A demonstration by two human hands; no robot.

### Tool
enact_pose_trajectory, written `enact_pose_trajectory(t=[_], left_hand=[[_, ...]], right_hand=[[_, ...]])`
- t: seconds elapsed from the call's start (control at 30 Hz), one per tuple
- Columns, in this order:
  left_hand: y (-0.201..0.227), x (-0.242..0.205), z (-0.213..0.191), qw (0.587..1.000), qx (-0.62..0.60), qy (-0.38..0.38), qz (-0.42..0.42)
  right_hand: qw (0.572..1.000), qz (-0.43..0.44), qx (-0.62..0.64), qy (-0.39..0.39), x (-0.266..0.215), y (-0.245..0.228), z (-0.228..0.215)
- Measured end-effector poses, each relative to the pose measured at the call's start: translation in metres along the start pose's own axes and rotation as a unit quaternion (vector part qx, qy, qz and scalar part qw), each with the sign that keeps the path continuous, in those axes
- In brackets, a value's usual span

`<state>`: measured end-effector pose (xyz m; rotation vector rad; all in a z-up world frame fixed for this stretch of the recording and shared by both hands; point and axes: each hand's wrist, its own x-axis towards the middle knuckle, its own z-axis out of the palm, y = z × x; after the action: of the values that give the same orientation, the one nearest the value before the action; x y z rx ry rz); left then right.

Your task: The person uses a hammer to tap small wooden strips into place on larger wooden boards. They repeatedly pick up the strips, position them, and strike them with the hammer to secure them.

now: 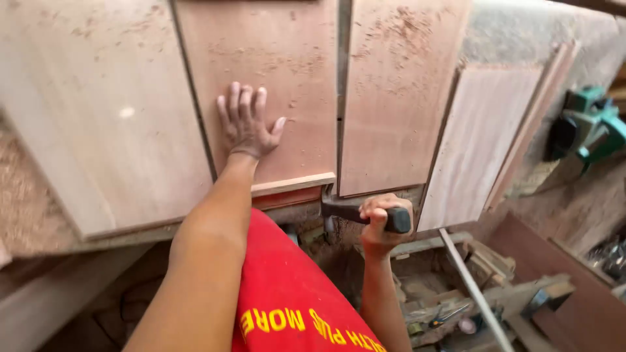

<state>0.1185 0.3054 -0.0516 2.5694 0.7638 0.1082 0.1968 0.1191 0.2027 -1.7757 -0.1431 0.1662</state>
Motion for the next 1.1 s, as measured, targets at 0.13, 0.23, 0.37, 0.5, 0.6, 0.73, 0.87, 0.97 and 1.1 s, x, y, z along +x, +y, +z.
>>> enact_pose_trajectory(t=[0.13,0.23,0.37,0.5,0.6,0.73,0.87,0.97,1.1], left_hand=[[0.001,0.010,0.008,1.000,-0.003,0.002,0.008],[-0.002,0.012,0.015,1.000,-0.005,0.005,0.008],[-0.001,0.005,0.010,1.000,-0.010,-0.009,-0.004],[-0.001,0.015,0.009,1.000,-0.007,-0.009,0.006],[0.000,0.007,0.001,1.000,-0.011,-0.013,-0.005],[0.000,0.024,0.005,1.000,-0.019,0.018,0.007],[-0.003,0.010,0.011,1.000,-0.011,0.002,-0.001],[-0.002,0.017,0.010,1.000,-0.014,0.001,-0.008],[-0.002,0.018,0.008,1.000,-0.010,-0.006,-0.010]], right_hand=[[0.996,0.041,-0.082,0.018,0.027,0.038,-0.012],[0.967,0.195,-0.164,0.022,0.081,0.047,0.029],[0.969,0.176,-0.175,0.002,0.120,0.067,0.055],[0.978,0.050,-0.192,-0.070,0.083,0.061,0.053],[0.990,-0.047,-0.124,-0.049,0.036,0.035,0.008],[0.998,-0.009,-0.058,0.036,0.017,0.025,-0.037],[0.995,0.087,-0.047,0.034,0.035,0.040,-0.031],[0.996,0.040,-0.083,-0.004,0.046,0.046,-0.022],[0.987,0.107,-0.117,0.005,0.077,0.064,-0.002]])
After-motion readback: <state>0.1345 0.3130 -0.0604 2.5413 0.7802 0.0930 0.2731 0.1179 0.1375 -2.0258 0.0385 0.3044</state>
